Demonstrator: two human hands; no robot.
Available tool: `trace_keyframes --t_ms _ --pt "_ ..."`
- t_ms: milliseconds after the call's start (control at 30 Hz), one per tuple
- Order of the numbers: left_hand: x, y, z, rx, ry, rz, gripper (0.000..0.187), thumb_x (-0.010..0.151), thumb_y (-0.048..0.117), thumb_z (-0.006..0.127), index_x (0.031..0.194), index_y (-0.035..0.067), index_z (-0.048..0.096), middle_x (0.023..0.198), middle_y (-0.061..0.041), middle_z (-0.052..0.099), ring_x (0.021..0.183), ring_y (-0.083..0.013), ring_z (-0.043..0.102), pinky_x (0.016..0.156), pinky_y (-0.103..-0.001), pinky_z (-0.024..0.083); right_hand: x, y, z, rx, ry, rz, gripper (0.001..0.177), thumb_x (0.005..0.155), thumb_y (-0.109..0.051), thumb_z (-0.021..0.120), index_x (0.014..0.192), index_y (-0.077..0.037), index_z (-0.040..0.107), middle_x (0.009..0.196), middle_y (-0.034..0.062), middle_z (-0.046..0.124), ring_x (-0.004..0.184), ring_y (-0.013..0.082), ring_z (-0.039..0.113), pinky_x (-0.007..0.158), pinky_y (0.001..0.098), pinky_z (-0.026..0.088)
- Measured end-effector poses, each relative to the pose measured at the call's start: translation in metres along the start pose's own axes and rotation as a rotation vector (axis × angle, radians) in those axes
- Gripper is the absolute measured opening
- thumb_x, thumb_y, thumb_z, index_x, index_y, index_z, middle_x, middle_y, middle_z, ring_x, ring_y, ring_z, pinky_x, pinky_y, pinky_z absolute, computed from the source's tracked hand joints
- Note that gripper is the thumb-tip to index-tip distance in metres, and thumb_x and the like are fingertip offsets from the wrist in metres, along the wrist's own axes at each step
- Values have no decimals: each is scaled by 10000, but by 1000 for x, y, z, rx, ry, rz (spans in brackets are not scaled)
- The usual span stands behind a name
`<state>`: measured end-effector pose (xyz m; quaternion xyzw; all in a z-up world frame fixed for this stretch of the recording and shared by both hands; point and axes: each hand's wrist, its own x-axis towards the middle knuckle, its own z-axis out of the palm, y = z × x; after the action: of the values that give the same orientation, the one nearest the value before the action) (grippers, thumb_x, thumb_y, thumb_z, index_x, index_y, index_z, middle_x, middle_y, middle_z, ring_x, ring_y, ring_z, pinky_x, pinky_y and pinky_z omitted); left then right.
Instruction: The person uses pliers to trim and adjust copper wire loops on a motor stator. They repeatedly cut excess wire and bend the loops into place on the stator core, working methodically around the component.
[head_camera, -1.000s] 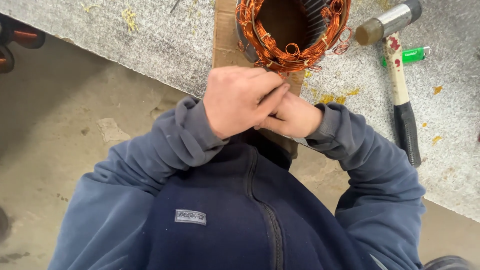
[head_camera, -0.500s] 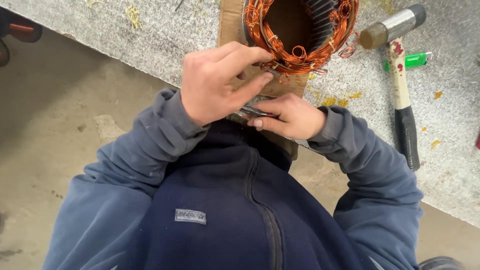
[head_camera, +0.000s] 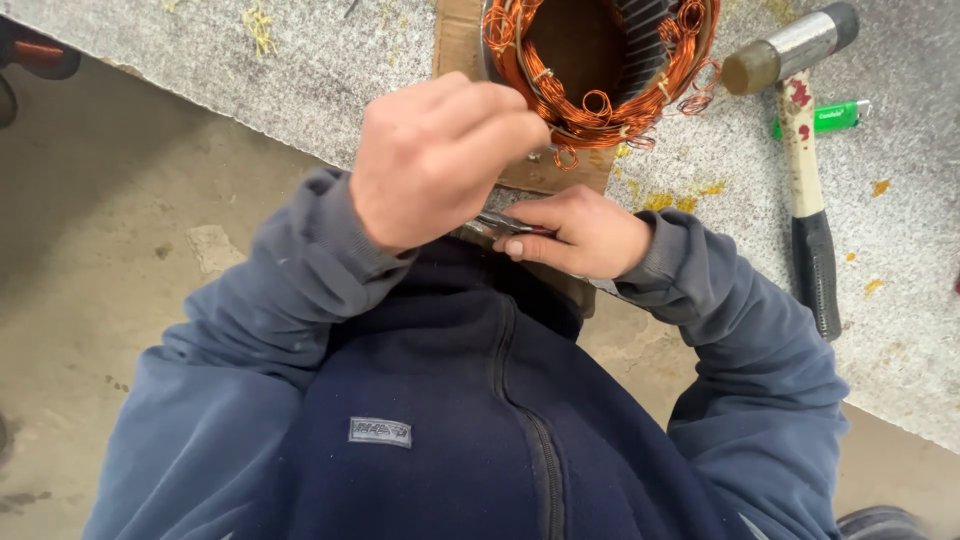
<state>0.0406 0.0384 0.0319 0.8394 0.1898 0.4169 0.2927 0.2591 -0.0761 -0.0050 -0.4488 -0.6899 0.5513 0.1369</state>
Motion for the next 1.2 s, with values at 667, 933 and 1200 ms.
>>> trace_keyframes --t_ms 667,933,1200 --pt "16 -29 -19 280 -161 341 250 917 200 730 1125 105 628 1211 2 622 1132 -207 575 996 -383 440 0 0 -2 7 -3 -31 287 1008 -299 636 1172 -72 698 930 109 755 833 300 738 721 381 563" --pt "30 -29 -20 411 -164 433 194 908 164 653 1100 138 658 1169 47 610 1107 -136 593 904 -316 464 1 0 -3 23 -37 -11 272 1039 -296 584 1149 -77 703 908 61 772 845 240 763 743 350 579" --pt "26 -30 -28 399 -200 432 203 912 151 656 1112 123 664 1152 29 611 1077 -142 601 869 -281 507 0 -1 -4 18 -42 -6 286 1044 -290 575 1146 -56 704 945 62 786 863 221 767 752 337 581"
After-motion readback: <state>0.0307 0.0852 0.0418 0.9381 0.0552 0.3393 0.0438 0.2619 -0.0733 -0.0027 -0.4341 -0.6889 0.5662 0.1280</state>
